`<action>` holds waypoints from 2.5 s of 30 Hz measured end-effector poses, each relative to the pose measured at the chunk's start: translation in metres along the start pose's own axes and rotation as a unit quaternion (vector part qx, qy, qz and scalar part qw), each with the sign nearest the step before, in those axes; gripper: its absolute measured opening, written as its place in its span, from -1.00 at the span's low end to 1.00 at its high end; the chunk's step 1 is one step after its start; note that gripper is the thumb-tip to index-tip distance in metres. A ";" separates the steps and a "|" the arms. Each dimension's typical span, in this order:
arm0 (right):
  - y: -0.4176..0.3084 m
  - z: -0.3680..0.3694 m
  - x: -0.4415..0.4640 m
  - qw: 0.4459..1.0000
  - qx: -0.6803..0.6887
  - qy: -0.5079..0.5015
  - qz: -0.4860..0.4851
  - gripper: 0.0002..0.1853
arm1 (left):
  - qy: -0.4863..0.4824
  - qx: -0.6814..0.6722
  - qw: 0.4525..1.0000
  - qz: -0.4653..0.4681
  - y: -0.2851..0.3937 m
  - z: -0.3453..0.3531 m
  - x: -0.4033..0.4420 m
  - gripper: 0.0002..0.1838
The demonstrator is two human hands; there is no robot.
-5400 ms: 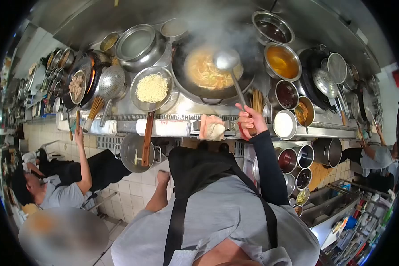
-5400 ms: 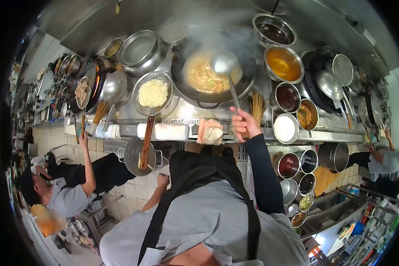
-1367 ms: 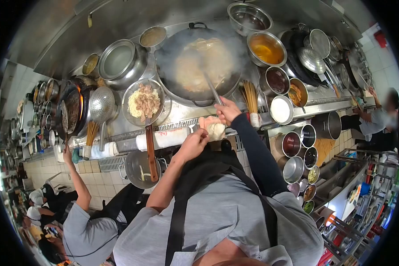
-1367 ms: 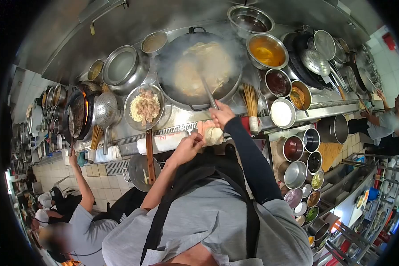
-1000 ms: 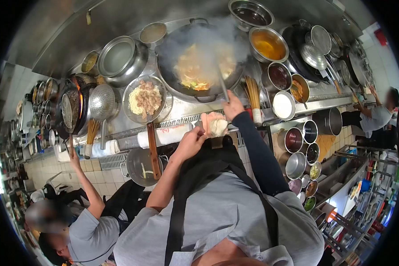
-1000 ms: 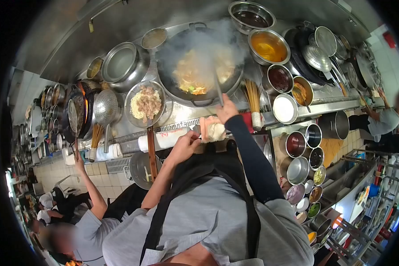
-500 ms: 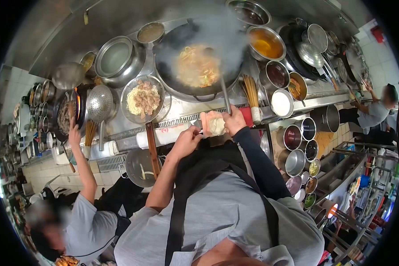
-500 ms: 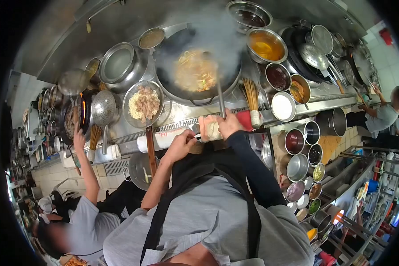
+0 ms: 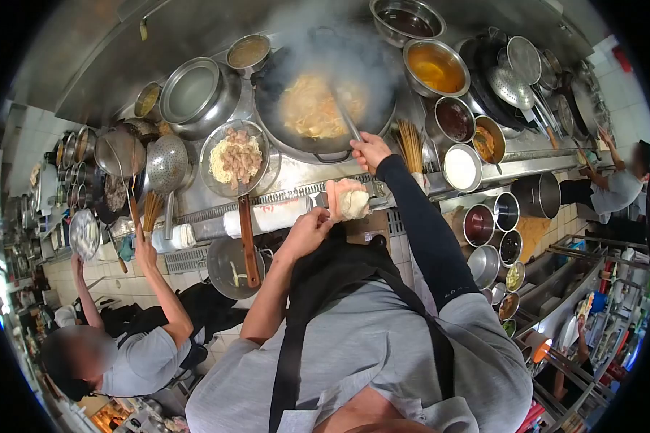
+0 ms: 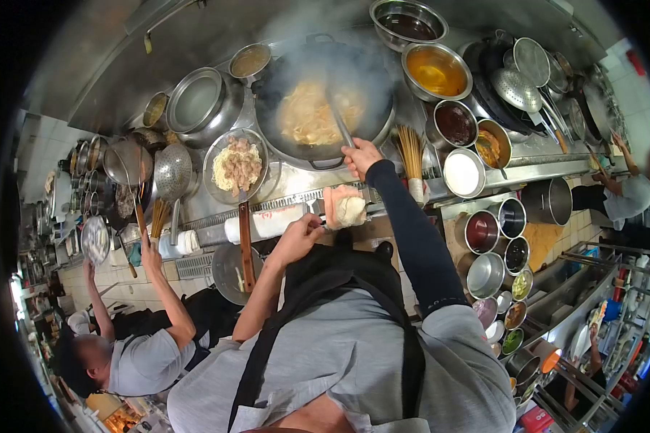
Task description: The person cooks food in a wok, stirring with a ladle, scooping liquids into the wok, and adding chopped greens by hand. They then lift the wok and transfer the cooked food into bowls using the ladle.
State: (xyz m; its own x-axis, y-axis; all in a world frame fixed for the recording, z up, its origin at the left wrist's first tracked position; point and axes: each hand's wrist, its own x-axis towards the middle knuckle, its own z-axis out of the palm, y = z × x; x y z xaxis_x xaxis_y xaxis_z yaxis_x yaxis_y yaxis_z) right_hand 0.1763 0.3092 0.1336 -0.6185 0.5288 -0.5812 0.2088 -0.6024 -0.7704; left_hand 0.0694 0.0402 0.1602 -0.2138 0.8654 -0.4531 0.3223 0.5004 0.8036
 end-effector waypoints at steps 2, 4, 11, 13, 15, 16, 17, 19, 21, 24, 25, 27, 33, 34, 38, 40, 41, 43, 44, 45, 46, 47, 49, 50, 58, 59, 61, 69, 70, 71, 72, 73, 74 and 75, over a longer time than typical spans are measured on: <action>-0.006 -0.017 -0.025 0.999 -0.023 -0.045 0.020 -0.67 | -0.002 0.001 1.000 0.006 0.002 0.003 0.000 -0.69; -0.003 -0.028 -0.059 0.993 -0.113 -0.014 -0.005 -0.56 | 0.011 -0.001 1.000 0.016 -0.005 0.006 0.000 -0.69; 0.112 -0.004 -0.083 0.873 -0.349 0.276 -0.198 -0.45 | -0.004 0.000 1.000 0.001 -0.021 0.000 0.000 -0.69; 0.096 0.007 -0.094 0.953 -0.188 0.199 -0.131 -0.49 | -0.021 0.017 1.000 0.009 -0.023 -0.002 0.008 -0.70; 0.042 0.008 -0.122 0.996 0.061 0.059 0.009 -0.54 | -0.019 0.019 1.000 0.010 -0.015 -0.006 0.009 -0.70; 0.024 0.000 -0.126 0.993 0.098 0.038 0.044 -0.61 | -0.017 0.020 1.000 0.010 -0.011 -0.009 0.009 -0.70; 0.021 -0.005 -0.120 0.998 0.032 0.054 0.010 -0.60 | -0.007 0.027 0.999 0.017 -0.014 -0.010 0.010 -0.69; 0.025 -0.014 -0.102 0.990 -0.100 0.086 -0.056 -0.56 | 0.013 0.039 0.999 0.028 -0.023 -0.010 0.012 -0.68; 0.045 -0.025 -0.060 0.858 -0.380 0.246 -0.244 -0.45 | 0.014 0.024 0.999 0.020 -0.025 -0.012 0.008 -0.68; 0.059 -0.025 -0.022 0.860 -0.385 0.236 -0.236 -0.38 | 0.012 0.029 0.999 0.012 -0.022 -0.016 -0.001 -0.68; 0.067 -0.021 -0.021 0.925 -0.272 0.187 -0.189 -0.41 | 0.009 0.036 0.999 0.010 -0.022 -0.017 -0.003 -0.68; 0.072 0.002 -0.036 0.988 -0.081 0.105 -0.076 -0.45 | 0.017 0.020 1.000 0.011 -0.032 -0.012 -0.005 -0.68; 0.051 0.019 -0.083 0.798 0.552 -0.187 0.156 -0.61 | 0.010 0.024 1.000 0.013 -0.033 -0.011 0.006 -0.70; 0.042 0.018 -0.092 0.751 0.603 -0.205 0.174 -0.62 | 0.007 0.030 0.999 0.016 -0.026 -0.012 0.012 -0.71; 0.014 0.026 -0.117 0.898 0.398 -0.148 0.118 -0.80 | 0.161 0.152 0.956 0.191 0.008 -0.010 0.042 -0.70; -0.002 0.032 -0.129 0.974 0.206 -0.077 0.059 -0.86 | 0.200 0.201 0.926 0.250 0.021 -0.008 0.069 -0.66; -0.007 0.036 -0.134 0.987 0.147 -0.052 0.036 -0.84 | 0.218 0.225 0.907 0.280 0.026 -0.009 0.082 -0.64; -0.015 0.044 -0.140 1.000 0.026 0.003 -0.008 -0.79 | 0.216 0.233 0.906 0.279 0.027 -0.006 0.111 -0.62; -0.017 0.046 -0.142 0.999 -0.012 0.037 -0.018 -0.75 | 0.214 0.236 0.906 0.278 0.024 -0.002 0.121 -0.61; -0.018 0.048 -0.143 0.996 -0.052 0.071 -0.027 -0.70 | 0.190 0.242 0.918 0.252 0.030 -0.003 0.123 -0.59; -0.018 0.048 -0.144 0.990 -0.091 0.104 -0.035 -0.66 | 0.165 0.248 0.928 0.224 0.037 -0.003 0.122 -0.57; -0.006 0.042 -0.134 0.971 -0.170 0.142 -0.094 -0.62 | 0.137 0.254 0.937 0.195 0.040 0.000 0.120 -0.54; 0.020 0.034 -0.110 0.899 -0.322 0.210 -0.210 -0.54 | 0.175 0.244 0.927 0.223 0.029 0.009 0.122 -0.54; 0.025 0.036 -0.106 0.888 -0.334 0.239 -0.205 -0.48 | 0.195 0.240 0.921 0.238 0.023 0.013 0.125 -0.53; 0.019 0.005 -0.126 0.983 -0.180 0.044 0.004 -0.58 | 0.185 0.287 0.900 0.270 -0.001 0.020 0.114 -0.39; 0.024 0.000 -0.120 0.947 -0.286 0.083 -0.122 -0.57 | 0.175 0.282 0.904 0.270 -0.002 0.021 0.113 -0.38; 0.037 -0.013 -0.102 0.791 -0.472 0.152 -0.358 -0.54 | 0.162 0.275 0.910 0.265 0.003 0.021 0.112 -0.43; 0.020 0.019 -0.043 0.995 0.080 -0.017 0.053 -0.62 | 0.145 0.273 0.909 0.279 0.003 0.018 0.114 -0.58; 0.008 0.012 -0.066 0.996 0.051 -0.010 0.071 -0.61 | 0.141 0.271 0.914 0.268 0.003 0.016 0.113 -0.58; -0.001 0.005 -0.088 0.996 0.021 -0.003 0.089 -0.61 | 0.137 0.270 0.918 0.258 0.007 0.014 0.111 -0.58; -0.007 -0.001 -0.107 0.997 -0.029 0.021 0.070 -0.64 | 0.138 0.266 0.921 0.248 0.010 0.012 0.110 -0.58; -0.014 -0.005 -0.121 0.994 -0.081 0.044 0.050 -0.67 | 0.145 0.275 0.917 0.250 0.011 0.010 0.110 -0.56; -0.026 -0.004 -0.125 0.962 -0.254 0.089 0.046 -0.66 | 0.152 0.283 0.913 0.252 0.011 0.010 0.106 -0.54; -0.013 -0.007 -0.110 0.919 -0.370 0.127 -0.047 -0.64 | 0.157 0.294 0.908 0.253 0.010 0.009 0.102 -0.52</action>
State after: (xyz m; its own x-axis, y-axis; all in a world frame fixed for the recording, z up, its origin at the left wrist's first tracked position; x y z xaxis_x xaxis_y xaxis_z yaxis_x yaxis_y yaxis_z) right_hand 0.2469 0.2630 0.2059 -0.4826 0.7371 -0.4731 0.6800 -0.0251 -0.7328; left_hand 0.0588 0.1343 0.1186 -0.1234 0.9846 0.1239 0.8697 0.0471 0.4913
